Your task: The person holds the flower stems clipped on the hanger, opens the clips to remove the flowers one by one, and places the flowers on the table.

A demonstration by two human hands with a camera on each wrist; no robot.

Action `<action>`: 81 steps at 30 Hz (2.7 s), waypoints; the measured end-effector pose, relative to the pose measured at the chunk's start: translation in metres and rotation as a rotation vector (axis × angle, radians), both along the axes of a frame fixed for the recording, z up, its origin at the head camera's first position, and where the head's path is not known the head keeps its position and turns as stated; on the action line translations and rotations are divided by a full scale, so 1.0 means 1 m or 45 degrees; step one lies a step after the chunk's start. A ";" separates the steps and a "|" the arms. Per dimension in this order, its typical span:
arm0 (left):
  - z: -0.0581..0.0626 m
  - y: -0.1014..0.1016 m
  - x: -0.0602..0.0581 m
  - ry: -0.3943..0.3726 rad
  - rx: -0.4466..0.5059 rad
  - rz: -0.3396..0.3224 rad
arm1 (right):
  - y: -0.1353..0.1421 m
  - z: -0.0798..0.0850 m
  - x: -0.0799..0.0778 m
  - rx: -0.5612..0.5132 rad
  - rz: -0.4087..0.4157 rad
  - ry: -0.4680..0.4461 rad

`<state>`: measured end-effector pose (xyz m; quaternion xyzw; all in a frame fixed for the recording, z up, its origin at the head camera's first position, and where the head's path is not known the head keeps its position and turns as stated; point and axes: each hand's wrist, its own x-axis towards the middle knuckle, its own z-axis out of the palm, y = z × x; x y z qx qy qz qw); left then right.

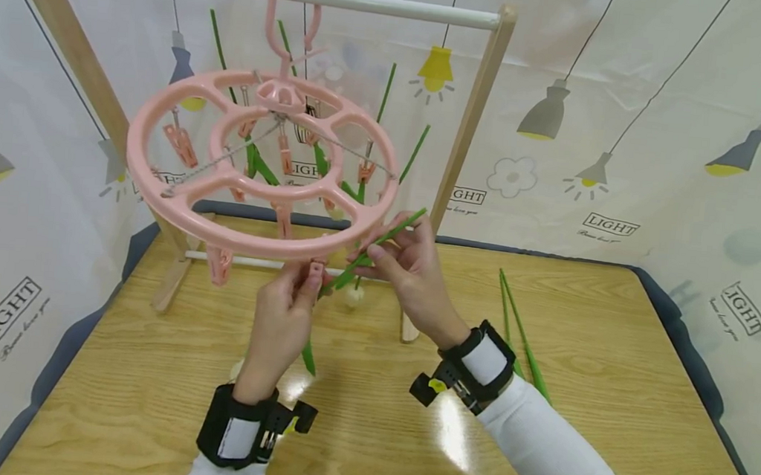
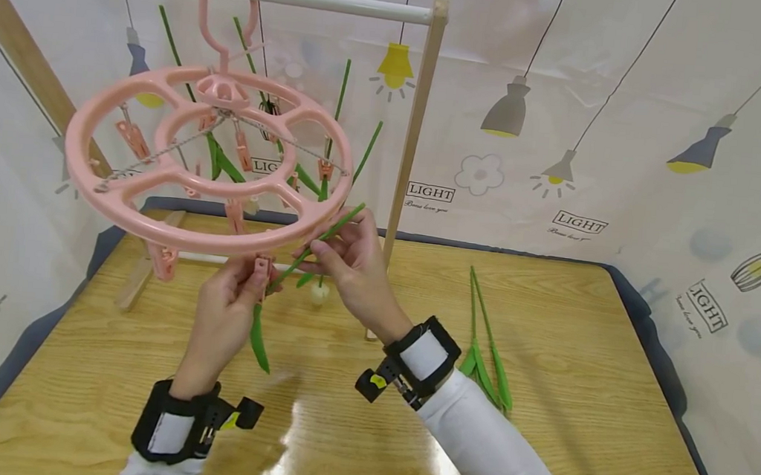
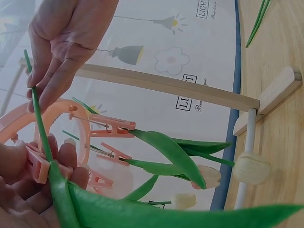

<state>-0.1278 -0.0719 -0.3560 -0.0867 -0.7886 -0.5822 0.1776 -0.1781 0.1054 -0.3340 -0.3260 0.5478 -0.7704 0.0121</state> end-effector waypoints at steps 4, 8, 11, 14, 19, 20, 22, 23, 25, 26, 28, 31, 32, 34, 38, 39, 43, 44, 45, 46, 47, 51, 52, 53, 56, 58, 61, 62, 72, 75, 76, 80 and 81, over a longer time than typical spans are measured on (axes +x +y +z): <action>-0.002 -0.001 0.000 0.008 0.030 0.021 | 0.003 -0.001 -0.002 -0.004 -0.031 0.010; -0.002 -0.002 0.000 0.006 0.043 0.015 | 0.008 -0.001 -0.004 0.000 -0.114 0.010; -0.001 -0.004 0.000 -0.015 0.030 -0.022 | 0.014 -0.002 -0.006 0.043 -0.219 0.007; -0.002 -0.007 -0.001 -0.054 0.003 -0.055 | 0.021 -0.007 -0.007 0.109 -0.311 -0.011; -0.003 -0.011 0.000 -0.083 -0.006 -0.056 | 0.036 -0.014 -0.008 0.191 -0.389 -0.025; -0.003 -0.012 0.000 -0.081 0.000 -0.054 | 0.038 -0.014 -0.009 0.200 -0.403 -0.022; -0.002 -0.012 0.000 -0.080 0.005 -0.049 | 0.042 -0.014 -0.009 0.213 -0.426 -0.017; -0.002 -0.013 0.000 -0.078 0.011 -0.049 | 0.044 -0.013 -0.009 0.221 -0.441 -0.014; -0.003 -0.013 0.000 -0.077 0.026 -0.056 | 0.049 -0.011 -0.010 0.237 -0.467 -0.006; -0.003 -0.013 0.000 -0.076 0.030 -0.057 | 0.052 -0.009 -0.010 0.241 -0.484 -0.003; -0.004 -0.014 -0.001 -0.072 0.039 -0.061 | 0.058 -0.006 -0.011 0.246 -0.523 -0.001; -0.004 -0.015 -0.001 -0.065 0.047 -0.059 | 0.069 0.001 -0.013 0.247 -0.610 0.022; -0.004 -0.015 -0.001 -0.064 0.050 -0.058 | 0.072 0.004 -0.014 0.245 -0.640 0.029; -0.004 -0.016 0.000 -0.061 0.053 -0.057 | 0.079 0.010 -0.015 0.240 -0.690 0.048; -0.003 -0.018 0.000 -0.064 0.051 -0.052 | 0.092 0.020 -0.016 0.218 -0.738 0.090; -0.003 -0.019 0.001 -0.066 0.049 -0.051 | 0.095 0.022 -0.017 0.213 -0.748 0.098; -0.004 -0.020 0.001 -0.074 0.046 -0.047 | 0.106 0.029 -0.018 0.190 -0.786 0.121; -0.004 -0.021 0.001 -0.076 0.047 -0.044 | 0.108 0.030 -0.018 0.190 -0.797 0.125; -0.004 -0.021 0.001 -0.076 0.048 -0.042 | 0.111 0.032 -0.019 0.190 -0.809 0.127; -0.004 -0.021 0.001 -0.077 0.049 -0.039 | 0.114 0.033 -0.019 0.194 -0.823 0.131; -0.004 -0.022 0.001 -0.076 0.050 -0.036 | 0.116 0.035 -0.019 0.203 -0.842 0.136; -0.003 -0.022 0.002 -0.070 0.049 -0.029 | 0.126 0.039 -0.020 0.261 -0.920 0.145; -0.003 -0.022 0.002 -0.070 0.050 -0.029 | 0.129 0.039 -0.020 0.278 -0.936 0.145; -0.003 -0.022 0.002 -0.068 0.049 -0.029 | 0.131 0.040 -0.020 0.297 -0.949 0.144; -0.003 -0.022 0.002 -0.066 0.050 -0.032 | 0.138 0.042 -0.021 0.344 -0.971 0.126; -0.002 -0.022 0.002 -0.066 0.054 -0.035 | 0.143 0.042 -0.023 0.384 -0.990 0.112; -0.002 -0.022 0.003 -0.067 0.053 -0.036 | 0.152 0.043 -0.025 0.438 -1.016 0.094; -0.002 -0.022 0.003 -0.067 0.052 -0.036 | 0.154 0.042 -0.026 0.451 -1.023 0.090; -0.003 -0.024 0.003 -0.065 0.043 -0.031 | 0.185 0.037 -0.037 0.688 -1.102 0.068; -0.003 -0.024 0.003 -0.069 0.051 -0.030 | 0.194 0.034 -0.040 0.773 -1.134 0.058; -0.003 -0.025 0.003 -0.069 0.056 -0.029 | 0.198 0.033 -0.041 0.799 -1.136 0.055; -0.002 -0.025 0.003 -0.071 0.072 -0.029 | 0.212 0.026 -0.043 0.901 -1.130 0.035; -0.002 -0.025 0.004 -0.072 0.074 -0.029 | 0.216 0.024 -0.043 0.941 -1.122 0.029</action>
